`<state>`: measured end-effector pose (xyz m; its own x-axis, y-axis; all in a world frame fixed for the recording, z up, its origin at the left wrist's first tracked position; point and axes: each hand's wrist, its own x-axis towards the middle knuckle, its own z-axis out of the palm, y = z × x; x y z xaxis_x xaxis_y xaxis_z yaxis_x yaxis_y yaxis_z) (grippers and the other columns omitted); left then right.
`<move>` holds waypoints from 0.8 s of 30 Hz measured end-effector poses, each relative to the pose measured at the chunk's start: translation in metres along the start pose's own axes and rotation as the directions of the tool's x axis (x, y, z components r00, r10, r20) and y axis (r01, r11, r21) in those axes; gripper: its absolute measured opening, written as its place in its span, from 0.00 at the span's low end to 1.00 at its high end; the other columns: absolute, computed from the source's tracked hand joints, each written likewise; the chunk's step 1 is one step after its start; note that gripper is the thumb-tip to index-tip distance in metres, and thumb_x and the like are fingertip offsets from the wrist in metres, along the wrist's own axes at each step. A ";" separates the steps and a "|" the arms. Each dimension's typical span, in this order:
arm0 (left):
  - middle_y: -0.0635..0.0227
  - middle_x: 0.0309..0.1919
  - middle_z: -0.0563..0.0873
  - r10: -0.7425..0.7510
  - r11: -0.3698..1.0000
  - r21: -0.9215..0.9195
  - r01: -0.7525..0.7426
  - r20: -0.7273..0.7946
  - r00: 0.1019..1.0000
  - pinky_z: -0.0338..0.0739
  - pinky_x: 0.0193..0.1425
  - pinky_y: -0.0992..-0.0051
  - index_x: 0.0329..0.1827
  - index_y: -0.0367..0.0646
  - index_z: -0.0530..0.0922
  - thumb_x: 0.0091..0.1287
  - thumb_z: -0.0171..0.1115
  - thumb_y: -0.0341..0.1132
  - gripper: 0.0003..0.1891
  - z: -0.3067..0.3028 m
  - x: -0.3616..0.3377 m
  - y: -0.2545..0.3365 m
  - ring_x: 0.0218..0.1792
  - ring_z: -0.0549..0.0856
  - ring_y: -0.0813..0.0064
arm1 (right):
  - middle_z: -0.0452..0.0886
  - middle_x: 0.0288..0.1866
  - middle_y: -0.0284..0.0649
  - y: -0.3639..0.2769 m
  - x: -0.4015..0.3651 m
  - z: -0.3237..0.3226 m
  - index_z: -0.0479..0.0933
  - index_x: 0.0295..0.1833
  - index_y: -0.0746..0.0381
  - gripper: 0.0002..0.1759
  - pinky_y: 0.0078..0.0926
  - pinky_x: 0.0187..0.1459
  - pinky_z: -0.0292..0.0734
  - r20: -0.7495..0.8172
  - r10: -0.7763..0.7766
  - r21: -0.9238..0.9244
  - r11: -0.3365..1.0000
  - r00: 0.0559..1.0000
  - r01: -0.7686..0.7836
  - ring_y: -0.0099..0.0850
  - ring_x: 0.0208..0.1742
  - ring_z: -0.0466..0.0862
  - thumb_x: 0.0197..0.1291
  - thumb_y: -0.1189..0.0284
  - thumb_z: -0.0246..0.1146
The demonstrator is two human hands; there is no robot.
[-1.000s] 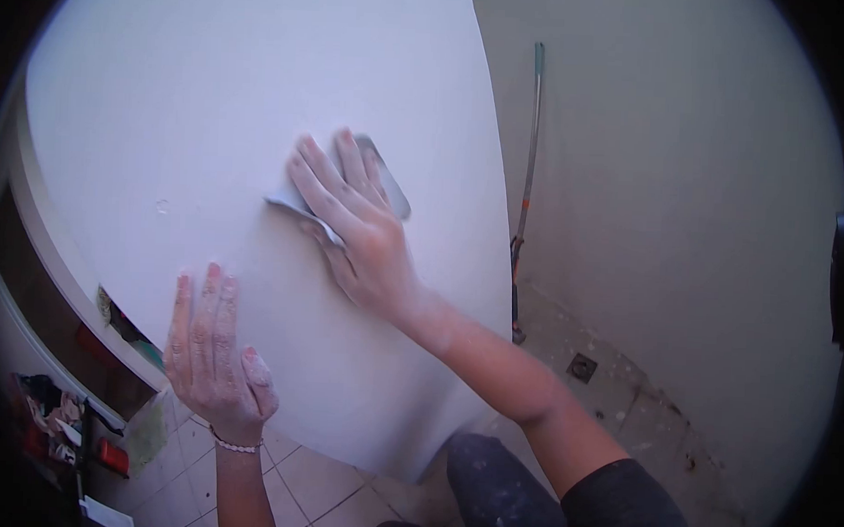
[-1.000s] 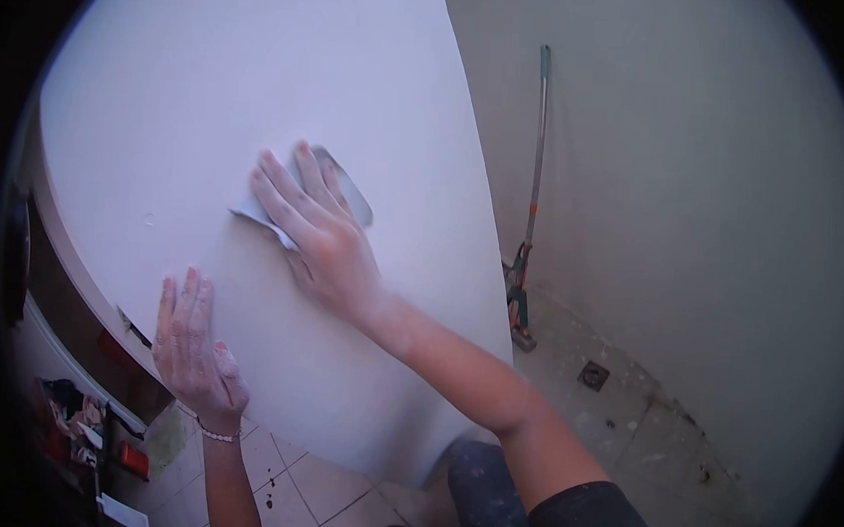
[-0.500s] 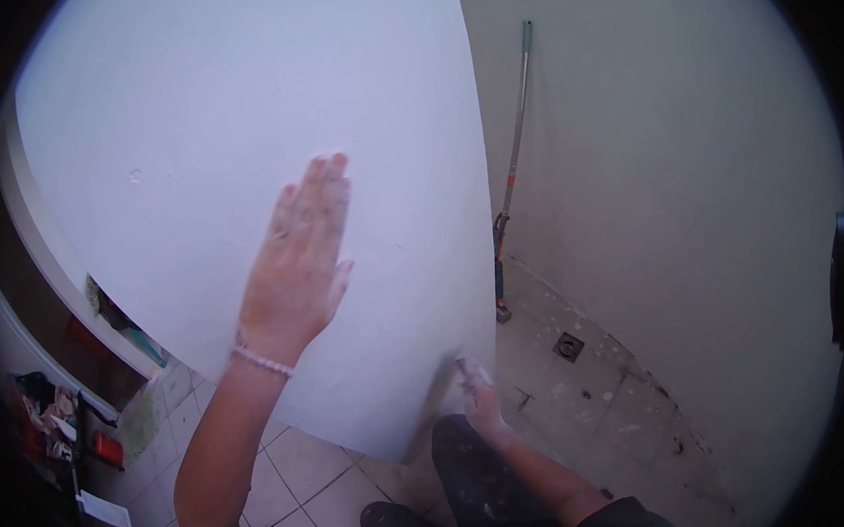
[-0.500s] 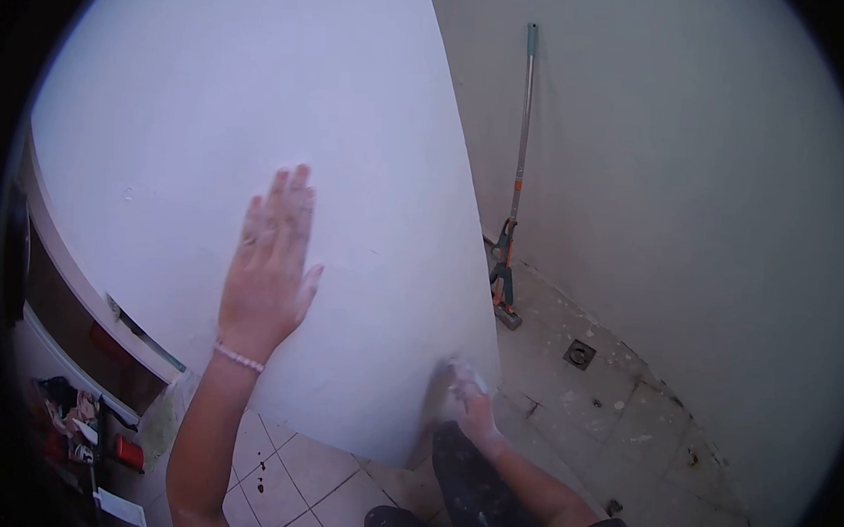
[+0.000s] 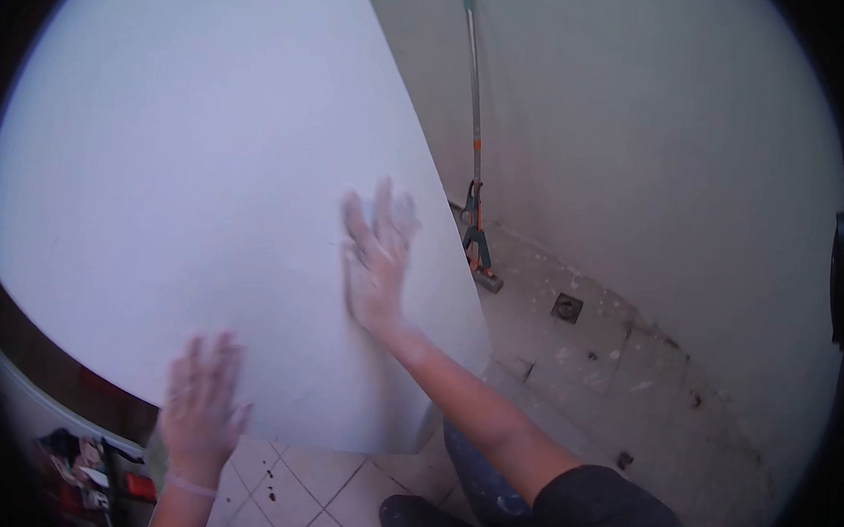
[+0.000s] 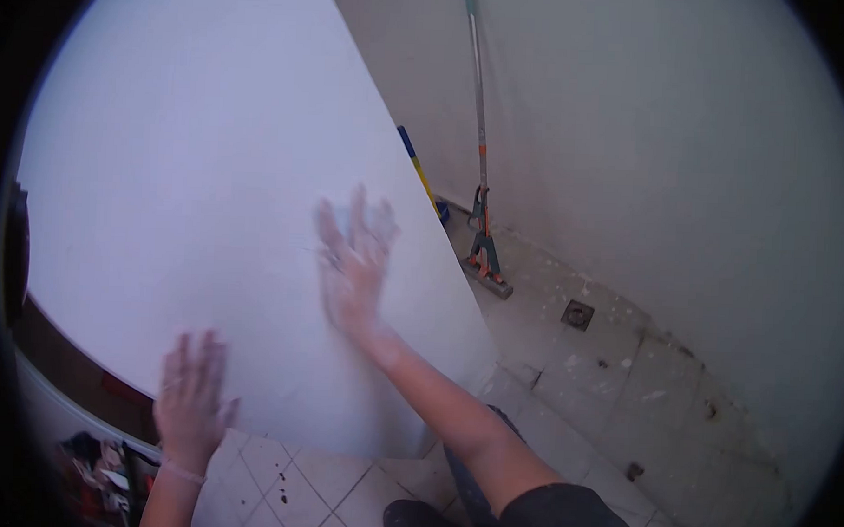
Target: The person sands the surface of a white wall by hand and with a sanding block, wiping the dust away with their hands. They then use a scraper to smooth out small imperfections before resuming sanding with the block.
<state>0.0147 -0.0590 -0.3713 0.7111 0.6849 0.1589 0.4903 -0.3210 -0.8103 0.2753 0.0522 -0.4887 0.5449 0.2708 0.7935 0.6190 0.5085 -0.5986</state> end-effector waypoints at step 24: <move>0.45 0.77 0.62 0.037 0.974 0.225 0.000 -0.158 0.987 0.42 0.82 0.45 0.74 0.26 0.62 0.61 0.48 0.44 0.39 -0.015 0.026 -0.009 0.80 0.56 0.47 | 0.52 0.84 0.44 -0.018 -0.052 0.003 0.64 0.77 0.42 0.30 0.51 0.78 0.52 0.060 0.089 -0.110 0.991 0.994 -0.083 0.56 0.82 0.50 0.70 0.70 0.51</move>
<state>0.0367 -0.0482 -0.3517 0.7995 0.5606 0.2159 0.3637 -0.1657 -0.9167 0.2340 0.0315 -0.5187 0.5634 0.3635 0.7419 0.6302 0.3916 -0.6704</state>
